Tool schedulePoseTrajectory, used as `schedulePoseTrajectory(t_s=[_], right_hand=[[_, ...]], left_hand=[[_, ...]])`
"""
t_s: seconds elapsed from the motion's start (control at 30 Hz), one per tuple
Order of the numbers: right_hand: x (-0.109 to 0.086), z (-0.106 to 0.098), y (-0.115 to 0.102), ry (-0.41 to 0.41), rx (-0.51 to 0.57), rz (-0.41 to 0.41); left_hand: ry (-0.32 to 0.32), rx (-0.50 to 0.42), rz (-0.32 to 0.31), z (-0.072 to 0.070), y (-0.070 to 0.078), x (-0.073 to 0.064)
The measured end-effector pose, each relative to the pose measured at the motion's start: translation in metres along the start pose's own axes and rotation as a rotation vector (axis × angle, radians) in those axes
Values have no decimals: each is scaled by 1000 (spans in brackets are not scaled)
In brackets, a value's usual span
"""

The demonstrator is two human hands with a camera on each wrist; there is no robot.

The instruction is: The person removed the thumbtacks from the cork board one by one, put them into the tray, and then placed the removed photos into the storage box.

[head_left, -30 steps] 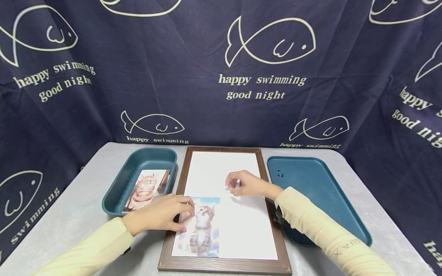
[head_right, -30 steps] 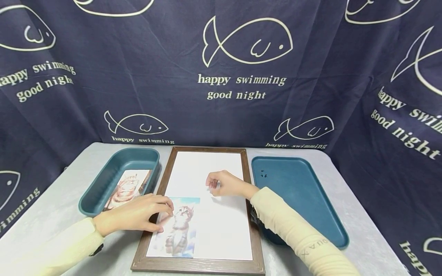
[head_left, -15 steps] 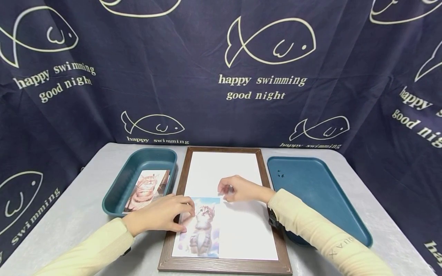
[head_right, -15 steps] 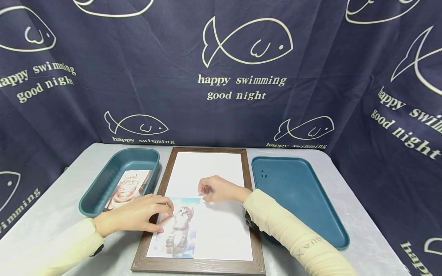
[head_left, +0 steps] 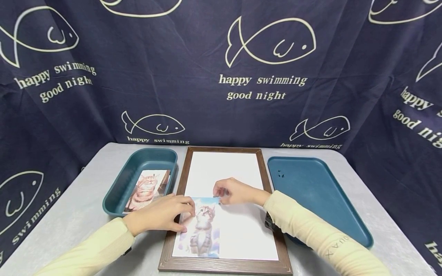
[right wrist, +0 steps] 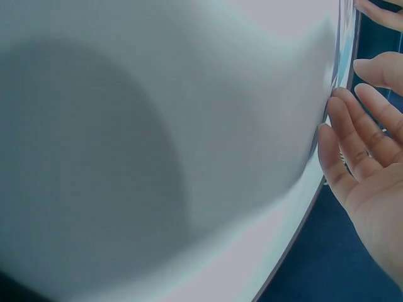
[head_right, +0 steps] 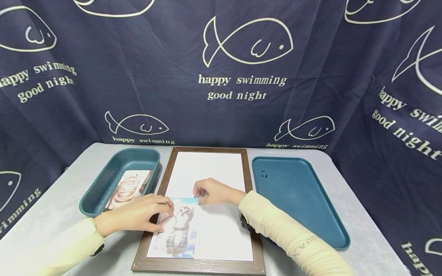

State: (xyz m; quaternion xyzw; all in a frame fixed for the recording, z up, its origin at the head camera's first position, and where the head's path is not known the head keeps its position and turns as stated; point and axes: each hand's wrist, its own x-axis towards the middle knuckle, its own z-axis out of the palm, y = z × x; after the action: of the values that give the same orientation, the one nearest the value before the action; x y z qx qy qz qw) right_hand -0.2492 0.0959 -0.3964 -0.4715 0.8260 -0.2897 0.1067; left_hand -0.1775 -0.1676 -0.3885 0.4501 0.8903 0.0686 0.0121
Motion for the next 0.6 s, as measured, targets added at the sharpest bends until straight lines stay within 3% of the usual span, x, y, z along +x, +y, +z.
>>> schedulePoseTrajectory(t_s=[0.6], right_hand=[[7, 5, -2, -13, 22, -1]], left_hand=[[1, 3, -7, -1, 0, 0]])
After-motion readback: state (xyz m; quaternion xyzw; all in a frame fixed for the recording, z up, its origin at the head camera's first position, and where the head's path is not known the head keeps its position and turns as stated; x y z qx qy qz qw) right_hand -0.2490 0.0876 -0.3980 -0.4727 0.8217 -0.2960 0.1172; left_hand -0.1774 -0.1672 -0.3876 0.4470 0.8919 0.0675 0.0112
